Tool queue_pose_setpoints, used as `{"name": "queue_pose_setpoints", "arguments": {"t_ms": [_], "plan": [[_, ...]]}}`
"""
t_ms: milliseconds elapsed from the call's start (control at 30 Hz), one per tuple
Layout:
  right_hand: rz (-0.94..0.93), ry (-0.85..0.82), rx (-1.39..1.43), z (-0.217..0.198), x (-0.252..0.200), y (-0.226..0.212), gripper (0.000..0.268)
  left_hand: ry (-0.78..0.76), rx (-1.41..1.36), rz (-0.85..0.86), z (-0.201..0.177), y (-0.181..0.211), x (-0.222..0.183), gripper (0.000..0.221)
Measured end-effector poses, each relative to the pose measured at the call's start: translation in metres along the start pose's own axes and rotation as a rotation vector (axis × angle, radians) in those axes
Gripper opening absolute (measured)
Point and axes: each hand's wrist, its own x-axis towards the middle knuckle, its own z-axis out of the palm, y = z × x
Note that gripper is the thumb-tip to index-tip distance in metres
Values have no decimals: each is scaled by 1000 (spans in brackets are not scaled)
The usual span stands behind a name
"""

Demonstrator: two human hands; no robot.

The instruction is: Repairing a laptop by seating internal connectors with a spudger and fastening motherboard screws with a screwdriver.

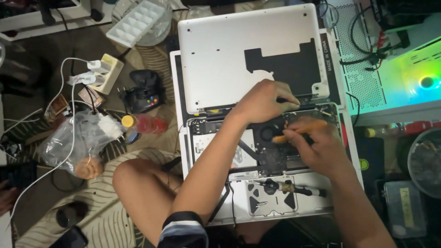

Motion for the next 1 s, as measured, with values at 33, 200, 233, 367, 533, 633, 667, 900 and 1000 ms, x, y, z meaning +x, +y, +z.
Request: {"name": "queue_pose_setpoints", "arguments": {"t_ms": [33, 200, 233, 367, 533, 633, 667, 900, 1000], "plan": [[-40, 15, -21, -1, -1, 2, 10, 8, -2, 13, 0, 0, 0, 19], [-124, 122, -91, -7, -4, 11, 9, 7, -6, 29, 1, -1, 0, 15], [-79, 145, -100, -10, -5, 14, 12, 15, -34, 21, 2, -3, 0, 15], [53, 224, -100, -21, -12, 35, 26, 26, -94, 28, 2, -1, 0, 13], [221, 338, 141, -22, -5, 34, 50, 16, -98, 57, 0, 0, -2, 15], [302, 421, 302, -21, -3, 38, 62, 17, -106, 48, -1, 1, -1, 16], [338, 465, 392, -20, -2, 40, 69, 13, -105, 32, -1, 1, 0, 17], [340, 497, 491, -20, -6, 50, 59, 7, -158, -14, -4, 7, -2, 15], [273, 429, 328, -21, -9, 47, 27, 27, -155, 9, -1, 4, -3, 15]]}}
